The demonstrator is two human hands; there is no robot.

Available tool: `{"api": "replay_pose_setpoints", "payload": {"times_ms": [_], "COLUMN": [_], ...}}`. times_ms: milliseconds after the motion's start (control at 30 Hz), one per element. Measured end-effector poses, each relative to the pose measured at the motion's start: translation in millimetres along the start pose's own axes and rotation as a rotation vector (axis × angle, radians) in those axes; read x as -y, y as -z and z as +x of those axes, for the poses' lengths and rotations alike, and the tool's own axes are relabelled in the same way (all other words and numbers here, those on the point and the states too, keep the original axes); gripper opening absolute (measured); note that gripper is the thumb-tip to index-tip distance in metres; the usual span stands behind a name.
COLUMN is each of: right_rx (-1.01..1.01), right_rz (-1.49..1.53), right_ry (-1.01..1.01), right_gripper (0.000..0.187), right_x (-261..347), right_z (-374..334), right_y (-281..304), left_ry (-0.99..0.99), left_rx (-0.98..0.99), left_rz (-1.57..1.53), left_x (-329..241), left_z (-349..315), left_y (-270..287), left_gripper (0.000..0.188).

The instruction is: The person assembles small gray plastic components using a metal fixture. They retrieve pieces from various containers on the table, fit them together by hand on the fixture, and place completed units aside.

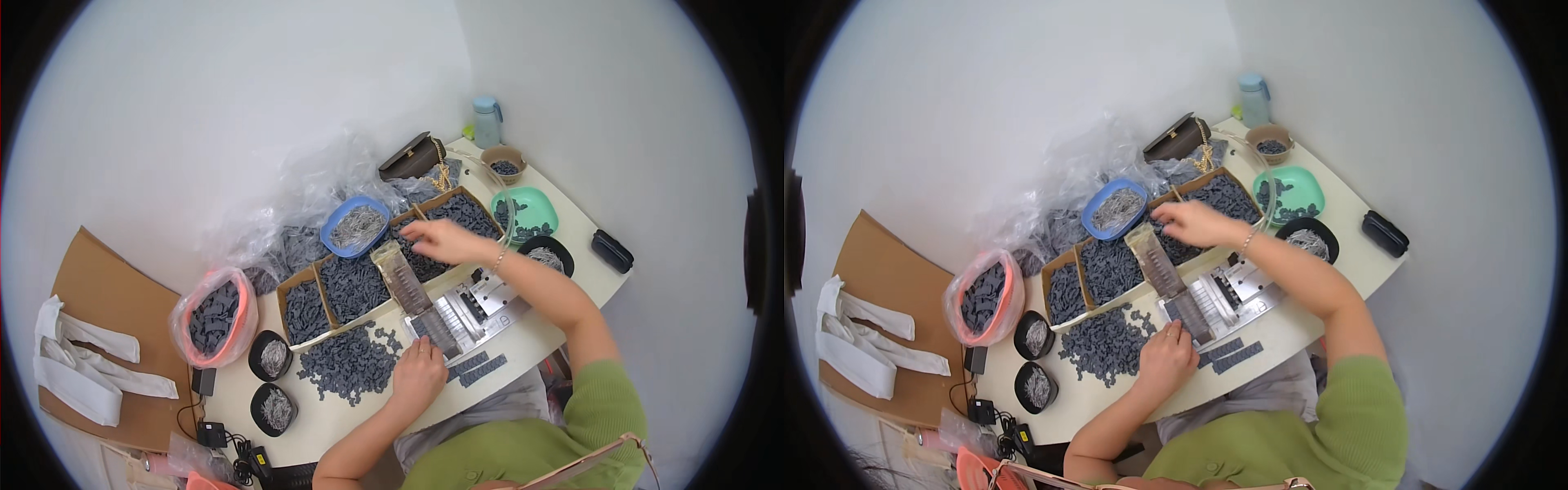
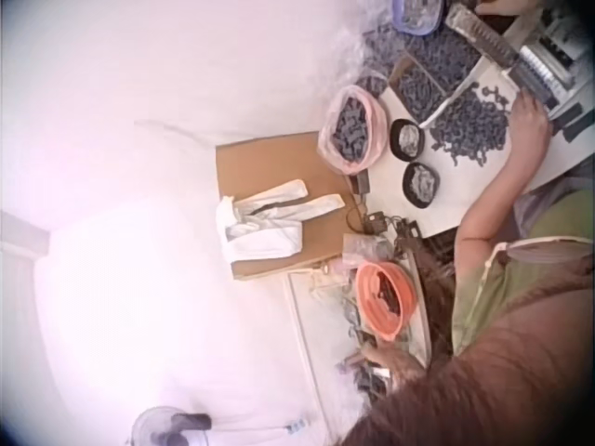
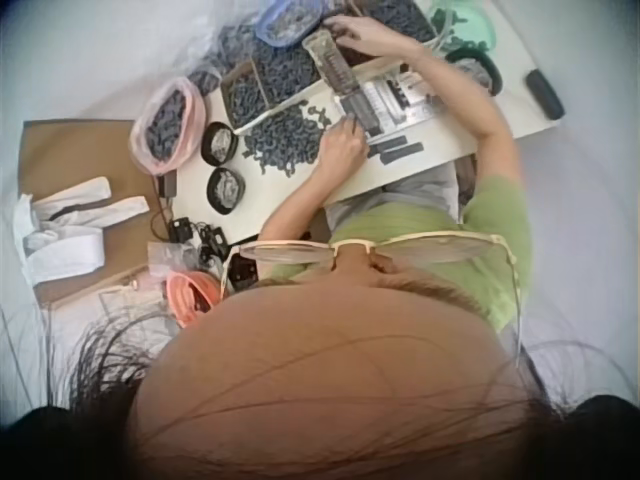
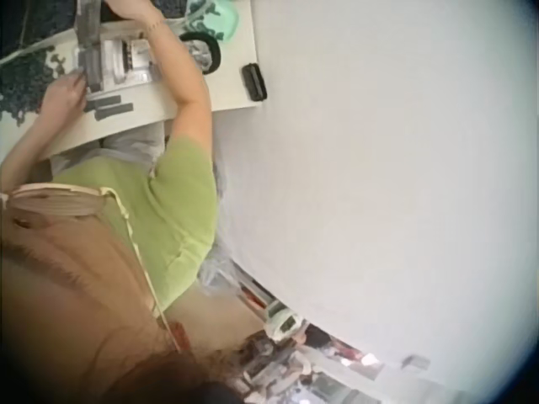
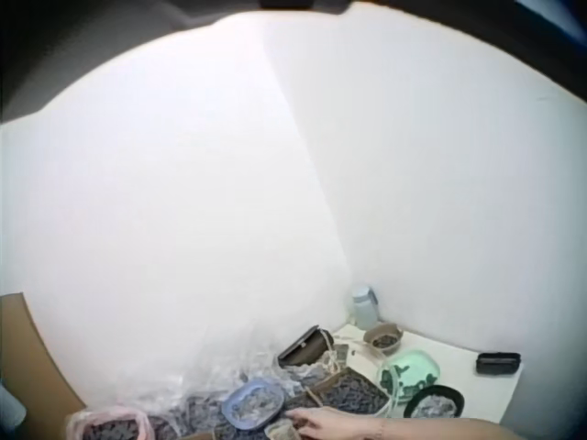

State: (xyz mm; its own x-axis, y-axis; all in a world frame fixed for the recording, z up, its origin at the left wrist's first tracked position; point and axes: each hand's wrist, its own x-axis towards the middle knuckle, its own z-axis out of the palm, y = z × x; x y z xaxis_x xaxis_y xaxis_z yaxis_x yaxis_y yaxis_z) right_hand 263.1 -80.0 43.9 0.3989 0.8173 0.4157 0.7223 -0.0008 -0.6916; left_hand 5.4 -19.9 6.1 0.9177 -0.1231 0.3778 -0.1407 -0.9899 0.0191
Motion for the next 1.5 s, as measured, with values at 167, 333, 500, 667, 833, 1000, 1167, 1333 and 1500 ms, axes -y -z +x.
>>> {"api": "replay_pose_setpoints", "payload": {"times_ms": [167,333,500,667,833,1000,1167,1333,1500], "right_rx": [0.170,0.185,0.065,-0.055,-0.042,-0.021,0.019,0.084,0.132], "right_rz": [-0.734,-0.988,-0.860,-0.413,-0.167,-0.071,-0.077,-0.083,0.036], "right_ry": [-0.279,-0.155,-0.089,-0.245,-0.187,-0.081,0.003,0.065,0.005], "right_gripper": [0.009,0.011,0.011,0.009,0.010,0.013,0.017,0.018,0.019], "right_x": [-38,-47,-42,-17,13,33,49,61,53], "right_z": [-22,-29,-24,-31,-46,-60,-66,-78,-93], "right_y": [54,38,37,52,51,36,5,-8,-12], "left_ry": [-0.047,-0.040,0.022,0.420,0.613,0.519,0.407,0.491,0.564], "left_rx": [0.031,0.209,0.083,-0.383,-0.668,-0.376,-0.169,-0.051,-0.290], "left_rz": [0.101,0.163,-0.050,-0.169,0.249,0.328,0.006,0.084,-0.137], "left_x": [-3,-12,21,105,227,263,226,230,223], "left_z": [3,11,19,23,-17,-22,9,13,12], "left_y": [-6,-4,12,70,128,87,9,-7,16], "left_gripper": [0.018,0.010,0.003,0.007,0.010,0.020,0.008,0.016,0.027]}}
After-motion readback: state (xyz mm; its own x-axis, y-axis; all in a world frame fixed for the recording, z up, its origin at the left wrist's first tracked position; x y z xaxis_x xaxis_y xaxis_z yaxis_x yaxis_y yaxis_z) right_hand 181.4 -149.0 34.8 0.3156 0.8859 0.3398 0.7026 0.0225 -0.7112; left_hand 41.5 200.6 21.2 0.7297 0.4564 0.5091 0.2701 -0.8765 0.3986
